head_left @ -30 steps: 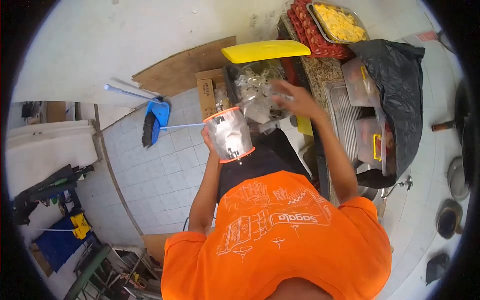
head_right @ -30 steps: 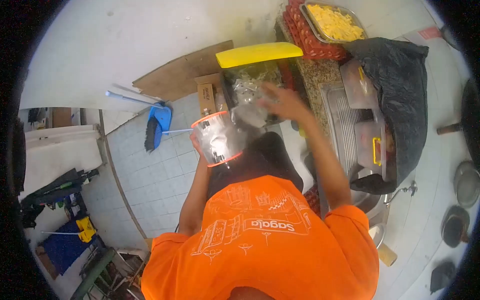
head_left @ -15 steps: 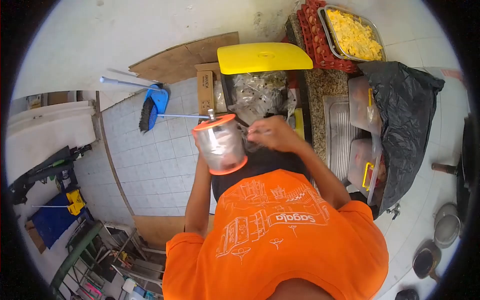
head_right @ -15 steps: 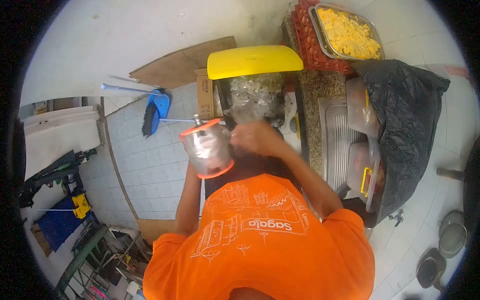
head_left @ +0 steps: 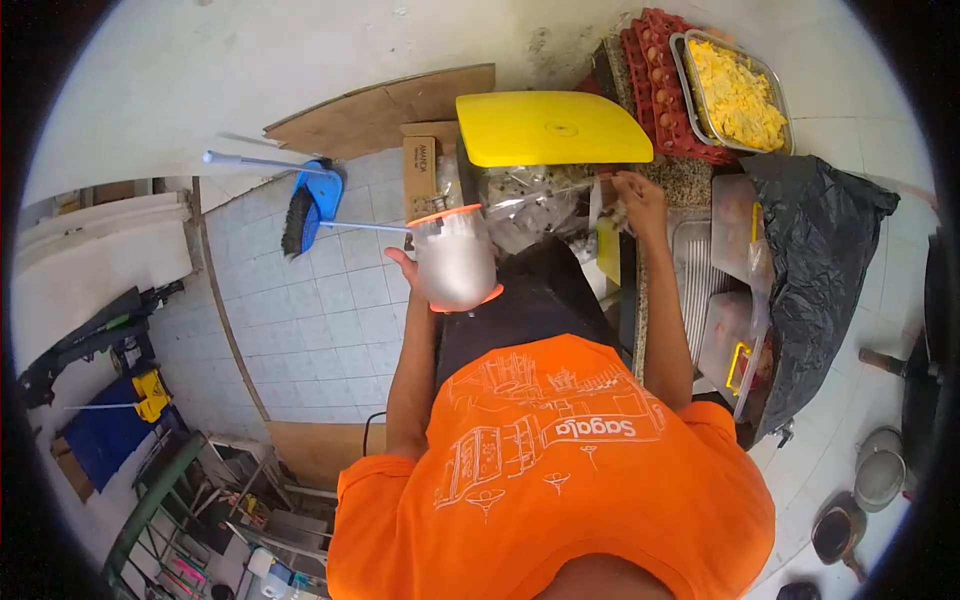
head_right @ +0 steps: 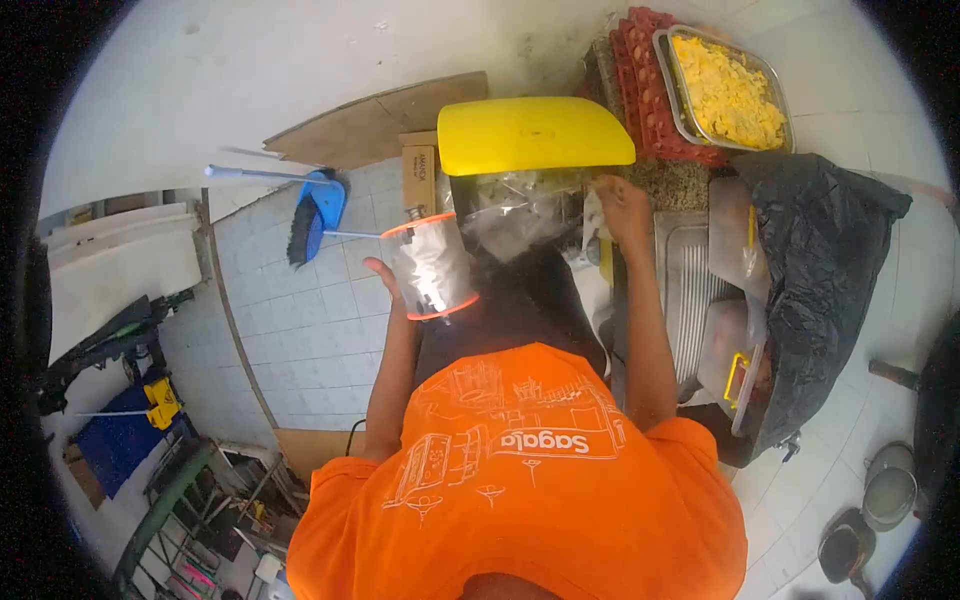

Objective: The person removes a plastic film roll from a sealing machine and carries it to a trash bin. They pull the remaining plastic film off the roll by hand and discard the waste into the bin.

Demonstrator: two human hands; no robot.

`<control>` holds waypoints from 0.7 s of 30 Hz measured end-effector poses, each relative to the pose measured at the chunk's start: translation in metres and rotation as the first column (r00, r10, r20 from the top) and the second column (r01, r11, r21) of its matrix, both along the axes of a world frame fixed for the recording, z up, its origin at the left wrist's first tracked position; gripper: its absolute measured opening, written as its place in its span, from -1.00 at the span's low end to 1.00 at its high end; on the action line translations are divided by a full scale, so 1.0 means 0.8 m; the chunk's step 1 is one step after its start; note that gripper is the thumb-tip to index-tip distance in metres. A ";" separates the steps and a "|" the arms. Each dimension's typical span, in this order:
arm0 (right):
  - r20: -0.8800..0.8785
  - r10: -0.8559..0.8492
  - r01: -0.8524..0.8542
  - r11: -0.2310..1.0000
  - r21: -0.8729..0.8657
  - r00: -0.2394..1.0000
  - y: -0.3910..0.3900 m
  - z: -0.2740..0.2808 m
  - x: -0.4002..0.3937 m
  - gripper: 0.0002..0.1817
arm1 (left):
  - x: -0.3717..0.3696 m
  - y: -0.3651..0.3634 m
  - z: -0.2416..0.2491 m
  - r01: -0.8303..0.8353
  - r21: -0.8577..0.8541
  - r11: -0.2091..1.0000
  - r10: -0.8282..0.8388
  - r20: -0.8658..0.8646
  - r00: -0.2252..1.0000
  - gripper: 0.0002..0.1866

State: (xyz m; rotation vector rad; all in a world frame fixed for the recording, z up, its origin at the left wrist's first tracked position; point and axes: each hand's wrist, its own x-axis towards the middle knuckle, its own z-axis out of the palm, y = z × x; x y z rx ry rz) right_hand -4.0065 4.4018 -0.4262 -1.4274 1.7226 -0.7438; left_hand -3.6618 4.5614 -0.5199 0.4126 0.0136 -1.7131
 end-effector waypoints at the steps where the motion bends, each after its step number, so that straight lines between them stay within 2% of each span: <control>1: -0.005 -0.007 0.007 1.000 -0.005 1.000 0.000 0.010 -0.005 -0.66 | 0.009 -0.005 -0.018 -0.036 0.027 0.999 0.034 0.040 0.999 0.32; 3: 0.144 -0.095 0.105 0.993 -0.062 0.985 0.009 0.036 -0.013 -0.65 | 0.017 -0.018 -0.020 -0.057 -0.024 0.998 0.057 0.017 0.998 0.32; 5: -0.034 -0.142 0.136 0.981 -0.136 0.989 0.021 0.100 -0.021 -0.65 | 0.023 -0.036 -0.015 -0.039 -0.099 0.994 0.036 -0.029 0.999 0.32; 9: -0.141 -0.258 0.244 0.963 -0.111 0.956 0.047 0.227 -0.040 -0.68 | 0.031 -0.066 -0.003 -0.023 -0.237 0.971 0.003 -0.085 0.996 0.32; 11: -0.011 -0.282 0.277 0.949 -0.149 0.959 0.058 0.257 -0.072 -0.68 | 0.039 -0.078 0.001 -0.035 -0.311 0.950 0.001 -0.110 0.994 0.33; 13: -0.068 -0.396 0.368 0.895 -0.254 0.916 0.070 0.280 -0.115 -0.64 | 0.050 -0.087 -0.003 -0.073 -0.388 0.919 0.021 -0.138 0.990 0.33; 14: 0.004 -0.458 0.440 0.852 -0.283 0.889 0.072 0.293 -0.132 -0.62 | 0.052 -0.092 -0.004 -0.098 -0.423 0.901 0.039 -0.145 0.989 0.33; 15: 0.076 -0.515 0.512 0.803 -0.304 0.854 0.076 0.306 -0.151 -0.59 | 0.069 -0.082 -0.007 -0.094 -0.261 0.961 0.100 0.011 0.995 0.19; 16: 0.112 -0.534 0.537 0.772 -0.340 0.838 0.080 0.314 -0.180 -0.58 | 0.081 -0.085 -0.006 -0.086 -0.212 0.974 0.093 0.027 0.995 0.18; 18: 0.150 -0.555 0.567 0.734 -0.373 0.818 0.085 0.334 -0.240 -0.56 | 0.093 -0.087 -0.003 -0.070 -0.178 0.982 0.074 0.019 0.997 0.16; 20: 0.180 -0.588 0.587 0.632 -0.507 0.789 0.085 0.357 -0.286 -0.53 | 0.105 -0.086 -0.004 -0.060 -0.154 0.986 0.065 0.029 0.997 0.13; 21: 0.182 -0.591 0.591 0.631 -0.503 0.786 0.081 0.366 -0.296 -0.53 | 0.112 -0.083 -0.005 -0.054 -0.141 0.989 0.060 0.040 0.997 0.12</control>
